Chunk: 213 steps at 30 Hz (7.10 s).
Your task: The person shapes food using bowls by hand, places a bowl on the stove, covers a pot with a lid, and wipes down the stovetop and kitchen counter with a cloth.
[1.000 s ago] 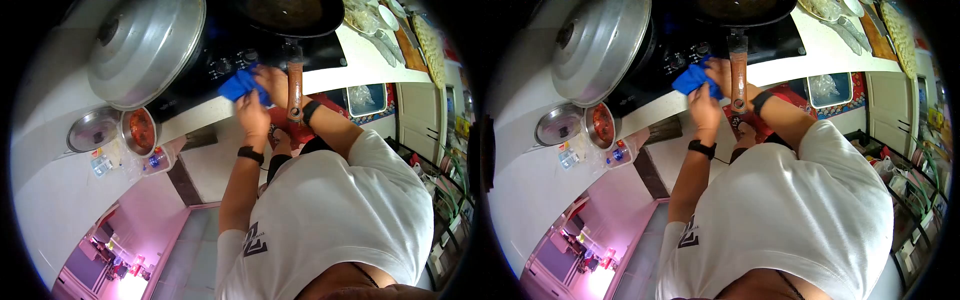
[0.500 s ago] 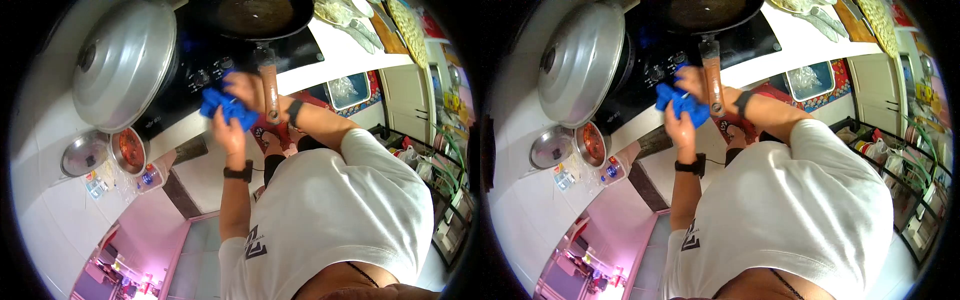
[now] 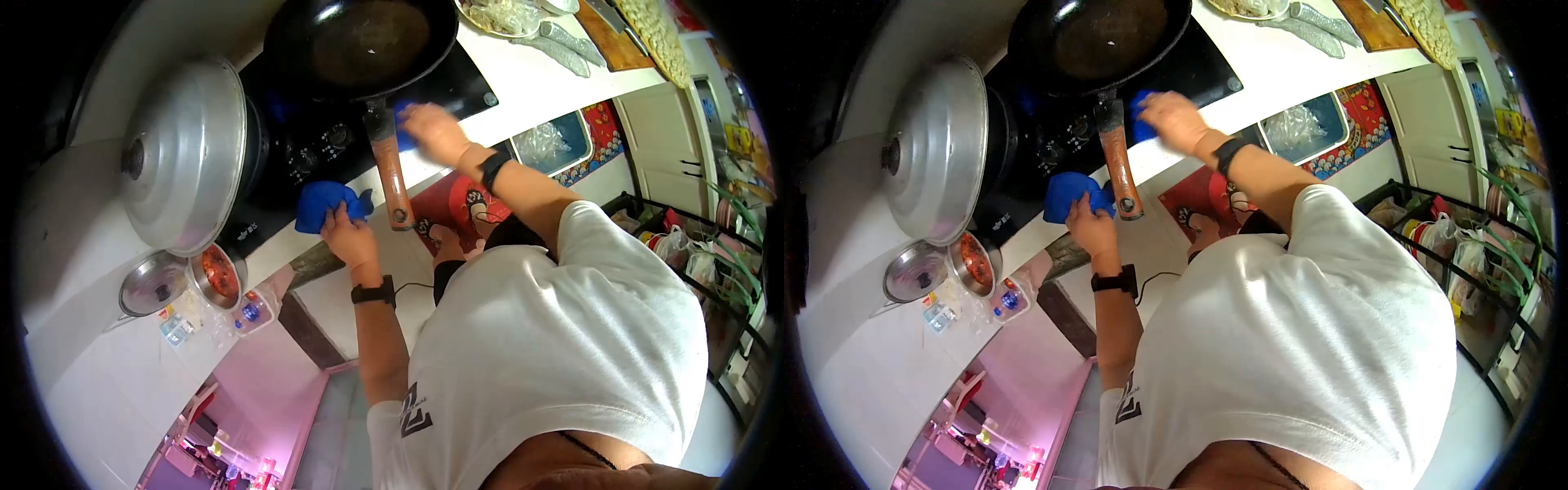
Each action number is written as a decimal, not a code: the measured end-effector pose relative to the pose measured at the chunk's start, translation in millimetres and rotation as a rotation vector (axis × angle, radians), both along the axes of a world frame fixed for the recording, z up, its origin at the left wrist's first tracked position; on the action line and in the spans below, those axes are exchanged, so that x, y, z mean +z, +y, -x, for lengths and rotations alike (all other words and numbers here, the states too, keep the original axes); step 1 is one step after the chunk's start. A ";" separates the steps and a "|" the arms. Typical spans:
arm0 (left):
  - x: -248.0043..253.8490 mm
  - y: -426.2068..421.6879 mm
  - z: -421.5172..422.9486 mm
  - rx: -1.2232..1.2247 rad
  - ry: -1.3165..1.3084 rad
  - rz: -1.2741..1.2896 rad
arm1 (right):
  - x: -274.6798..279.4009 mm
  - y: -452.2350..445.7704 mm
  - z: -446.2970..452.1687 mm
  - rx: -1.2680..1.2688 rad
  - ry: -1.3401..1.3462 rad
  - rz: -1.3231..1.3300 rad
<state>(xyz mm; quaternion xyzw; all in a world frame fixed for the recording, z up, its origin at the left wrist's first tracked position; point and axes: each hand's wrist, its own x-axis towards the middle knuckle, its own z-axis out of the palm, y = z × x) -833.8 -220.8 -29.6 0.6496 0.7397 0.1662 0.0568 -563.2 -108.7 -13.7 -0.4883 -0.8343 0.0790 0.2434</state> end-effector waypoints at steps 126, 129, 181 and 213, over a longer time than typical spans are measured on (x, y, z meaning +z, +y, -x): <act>11.8 17.4 139.3 -0.258 -0.245 0.034 | 41.8 -3.6 214.0 -0.519 1.138 0.043; 13.5 18.7 143.1 -0.283 -0.238 0.065 | 52.6 28.6 224.5 -0.425 0.796 -0.187; -4.2 -28.2 182.8 0.213 -0.713 0.016 | 8.0 -3.9 303.3 0.065 -0.052 0.084; -10.4 -3.5 38.0 0.007 -0.494 0.038 | -25.4 -71.8 120.3 -0.050 -0.034 0.165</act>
